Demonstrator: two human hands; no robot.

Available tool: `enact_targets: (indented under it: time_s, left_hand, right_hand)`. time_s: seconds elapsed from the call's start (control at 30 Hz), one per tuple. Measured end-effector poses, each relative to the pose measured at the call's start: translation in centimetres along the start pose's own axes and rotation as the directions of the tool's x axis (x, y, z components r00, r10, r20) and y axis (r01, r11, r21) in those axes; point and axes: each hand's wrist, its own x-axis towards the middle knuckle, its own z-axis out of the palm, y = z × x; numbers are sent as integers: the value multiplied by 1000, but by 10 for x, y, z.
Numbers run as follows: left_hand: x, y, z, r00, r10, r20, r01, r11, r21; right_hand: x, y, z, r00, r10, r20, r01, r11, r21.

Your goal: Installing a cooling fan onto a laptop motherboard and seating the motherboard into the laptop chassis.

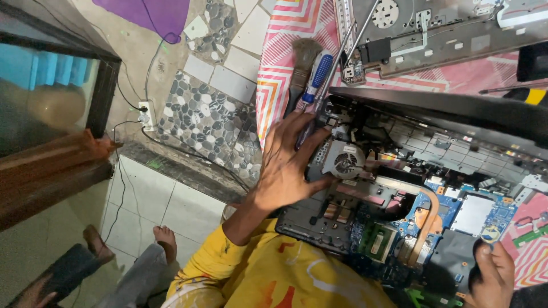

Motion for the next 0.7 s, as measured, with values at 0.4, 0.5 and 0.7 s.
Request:
enact_targets:
  time_s: [0.4,0.5,0.7]
  left_hand:
    - [-4,6,-11,992,1,-129,-17,992,-125]
    - [-10,14,-14,960,-46,-278,-5,984,-179]
    - [-38,19,-20,950,27,-312,-63,993,-104]
  right_hand:
    - [1,3,4,1000,-23,-12,25,976,214]
    - [6,5,2,998,-68,14,63,973,223]
    - [-7,3,9,991,-118,-61,131,945,301]
